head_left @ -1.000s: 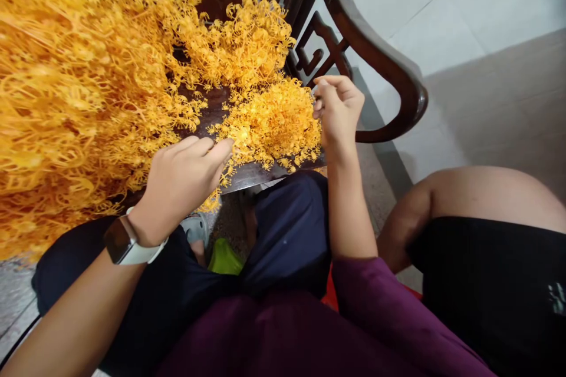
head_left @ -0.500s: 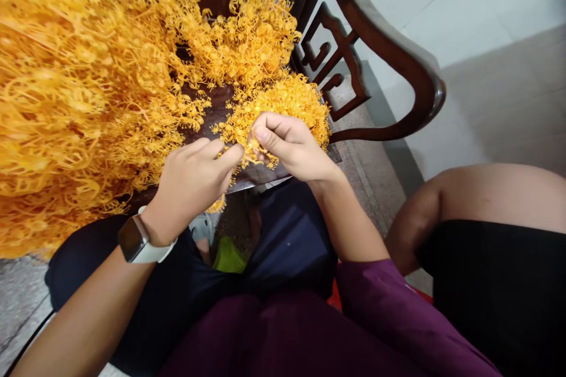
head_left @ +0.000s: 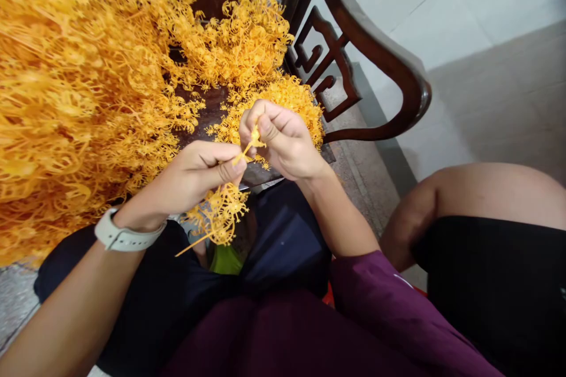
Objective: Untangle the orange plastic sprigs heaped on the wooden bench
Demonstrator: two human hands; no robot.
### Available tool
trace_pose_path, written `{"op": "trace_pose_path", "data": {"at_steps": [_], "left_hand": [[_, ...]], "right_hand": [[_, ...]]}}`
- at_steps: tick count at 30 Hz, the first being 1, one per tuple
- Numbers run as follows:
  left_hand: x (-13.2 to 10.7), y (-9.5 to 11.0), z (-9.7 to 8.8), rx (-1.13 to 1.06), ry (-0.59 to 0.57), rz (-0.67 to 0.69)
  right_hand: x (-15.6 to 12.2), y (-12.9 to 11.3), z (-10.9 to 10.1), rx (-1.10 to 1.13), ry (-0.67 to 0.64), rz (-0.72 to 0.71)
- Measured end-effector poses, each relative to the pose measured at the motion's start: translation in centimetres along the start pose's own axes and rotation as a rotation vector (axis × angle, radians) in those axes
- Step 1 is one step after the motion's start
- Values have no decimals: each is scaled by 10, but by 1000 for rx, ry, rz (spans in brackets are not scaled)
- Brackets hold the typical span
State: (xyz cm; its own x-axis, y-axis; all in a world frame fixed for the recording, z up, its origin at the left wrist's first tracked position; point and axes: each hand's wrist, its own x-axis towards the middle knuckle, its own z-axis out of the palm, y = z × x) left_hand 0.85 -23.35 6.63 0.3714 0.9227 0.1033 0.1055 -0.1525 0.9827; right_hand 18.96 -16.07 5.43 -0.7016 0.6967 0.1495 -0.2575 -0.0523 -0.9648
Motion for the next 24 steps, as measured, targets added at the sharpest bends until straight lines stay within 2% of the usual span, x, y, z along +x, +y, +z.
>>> {"op": "trace_pose_path", "data": {"at_steps": [2,4,5,7,8,9,10,11,12,13,15,19,24], "left_hand": [[3,-3,1,-51,40,-7],[0,-6,1,-122,10,-8],[-5,-7,1,-151,-41,-9],[-19,-8,-1,-181,-145,-12],[-25,-8,-3,-185,-142,-13],[-31,-9,-6,-187,-86,-21],[-34,-10,-9,-199,21,-33],[-35,-11,-11,-223,139,-55],[-34,-12,-13,-255,239,-80],[-31,-13,-14,-291,314,-104],[-24,-13,-14,-352,384,-153],[-17,-12,-6,-388,402,-208],[-17,-15,1,-379,375,-193]], "right_hand": [[4,-3,0,-71,73,2],[11,-5,-15,-99,157,-33],[15,-4,-30,-106,221,-51],[22,-2,-72,-130,429,-92],[24,1,-97,-143,556,-113],[26,5,-121,-155,696,-141],[25,10,-143,-169,814,-173],[24,16,-160,-187,884,-191],[22,21,-173,-199,900,-188],[19,27,-181,-206,921,-199],[16,36,-185,-213,949,-230],[17,44,-184,-236,966,-270],[17,45,-198,-375,980,-239]]}}
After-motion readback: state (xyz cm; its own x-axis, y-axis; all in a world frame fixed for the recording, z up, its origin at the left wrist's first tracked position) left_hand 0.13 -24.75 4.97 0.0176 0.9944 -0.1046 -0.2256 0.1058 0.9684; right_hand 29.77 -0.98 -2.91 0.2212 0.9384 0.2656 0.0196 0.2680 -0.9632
